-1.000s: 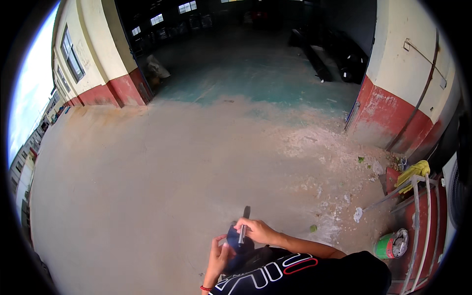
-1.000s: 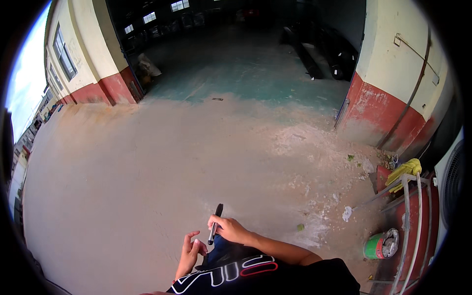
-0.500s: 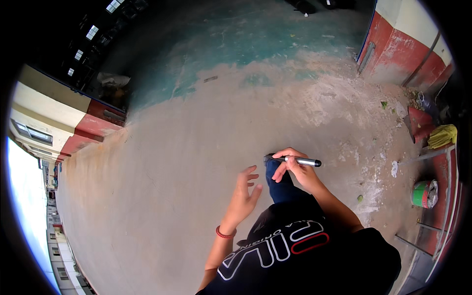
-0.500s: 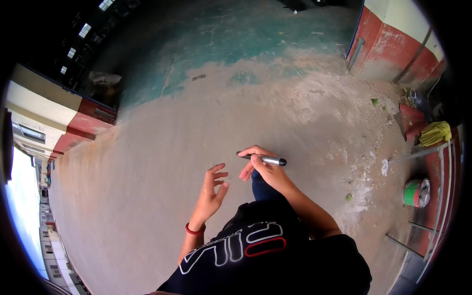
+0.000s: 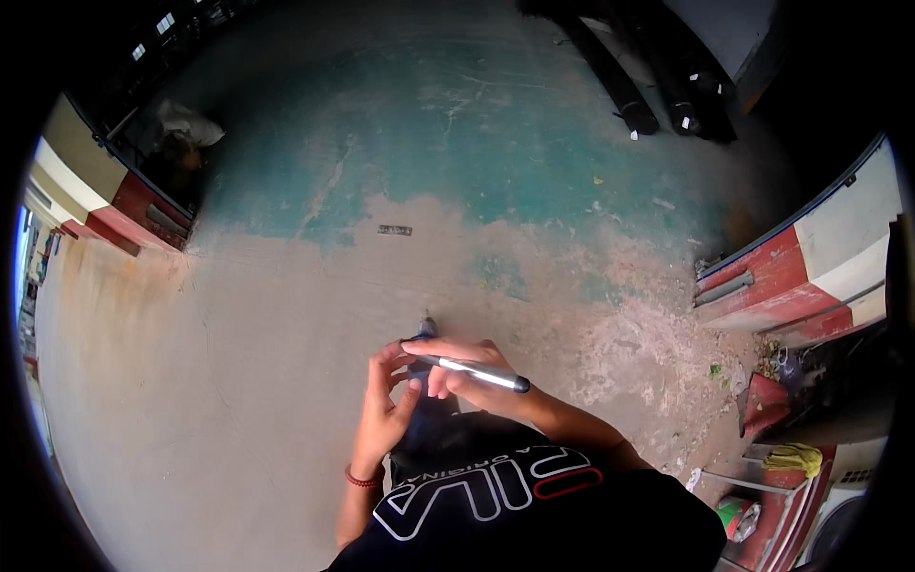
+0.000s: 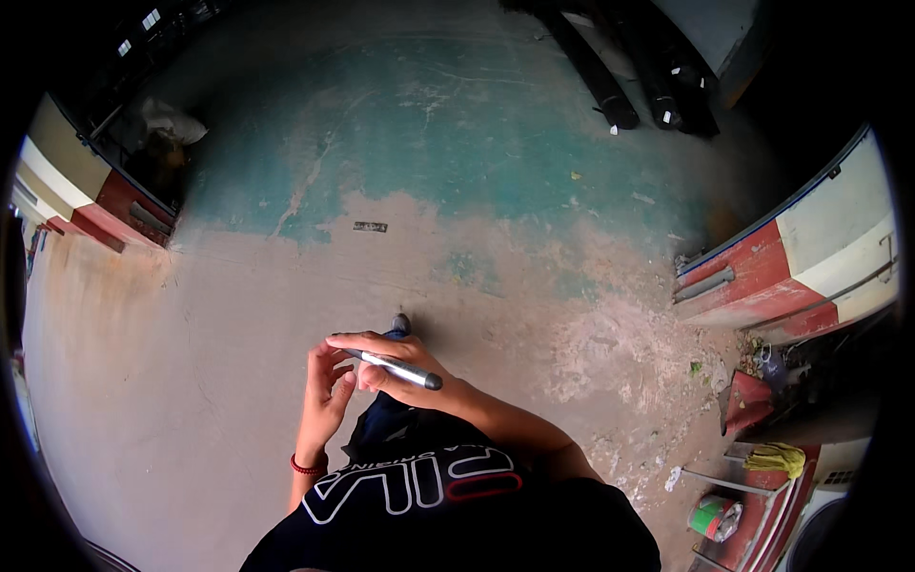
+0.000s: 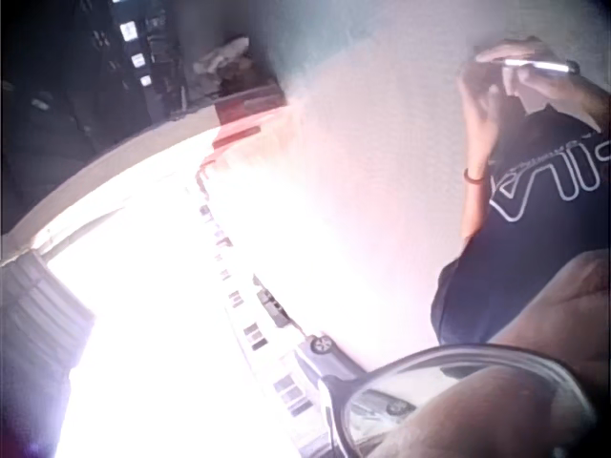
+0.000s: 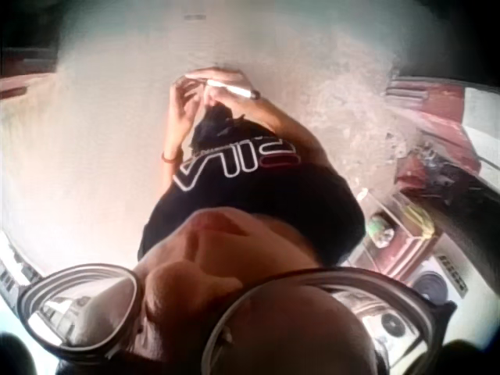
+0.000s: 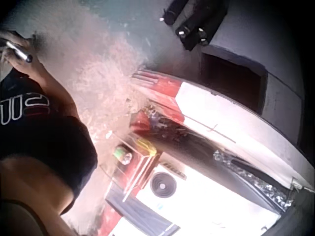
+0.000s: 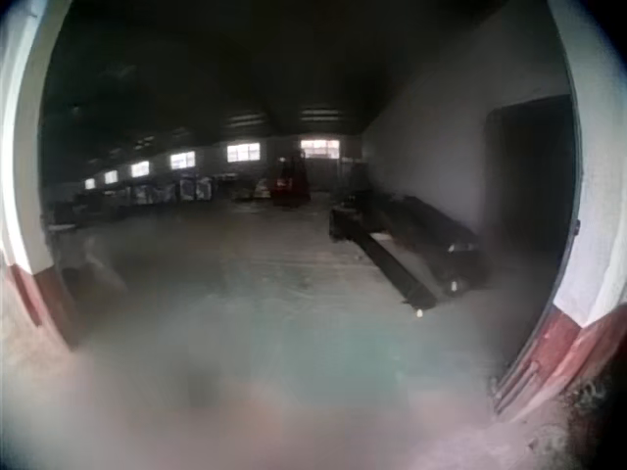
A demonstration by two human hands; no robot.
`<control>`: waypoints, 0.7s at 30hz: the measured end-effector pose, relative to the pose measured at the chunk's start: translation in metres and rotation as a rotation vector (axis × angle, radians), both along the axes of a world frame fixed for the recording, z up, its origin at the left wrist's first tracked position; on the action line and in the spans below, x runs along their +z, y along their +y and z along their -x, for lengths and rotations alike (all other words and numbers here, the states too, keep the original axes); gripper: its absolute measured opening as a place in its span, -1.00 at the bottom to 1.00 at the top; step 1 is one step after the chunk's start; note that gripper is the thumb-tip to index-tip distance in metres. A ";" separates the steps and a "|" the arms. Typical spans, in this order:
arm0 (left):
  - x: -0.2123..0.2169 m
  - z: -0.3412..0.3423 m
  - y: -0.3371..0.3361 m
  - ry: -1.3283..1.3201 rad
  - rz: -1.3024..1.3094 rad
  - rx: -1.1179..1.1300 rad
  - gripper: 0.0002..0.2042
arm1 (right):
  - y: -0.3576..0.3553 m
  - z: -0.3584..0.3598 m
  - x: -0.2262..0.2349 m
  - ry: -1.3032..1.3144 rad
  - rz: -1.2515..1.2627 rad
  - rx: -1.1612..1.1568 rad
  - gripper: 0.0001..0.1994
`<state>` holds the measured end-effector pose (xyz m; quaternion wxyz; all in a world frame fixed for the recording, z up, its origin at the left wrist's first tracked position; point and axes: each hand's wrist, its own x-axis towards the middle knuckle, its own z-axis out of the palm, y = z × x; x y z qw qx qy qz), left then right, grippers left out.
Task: The person secures a large plastic-wrapped package with clear tape and scissors, then retrieves a marker to write on a label attached to the package. They briefly walk to an office to retrieve the marker and return to the warehouse floor to complete the labeling.
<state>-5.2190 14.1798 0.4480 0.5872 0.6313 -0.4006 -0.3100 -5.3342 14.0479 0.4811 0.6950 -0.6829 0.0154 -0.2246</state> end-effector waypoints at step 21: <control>0.097 -0.356 -0.819 -0.317 0.333 -0.554 -0.78 | -0.738 -0.249 0.022 0.010 0.172 -1.132 -0.79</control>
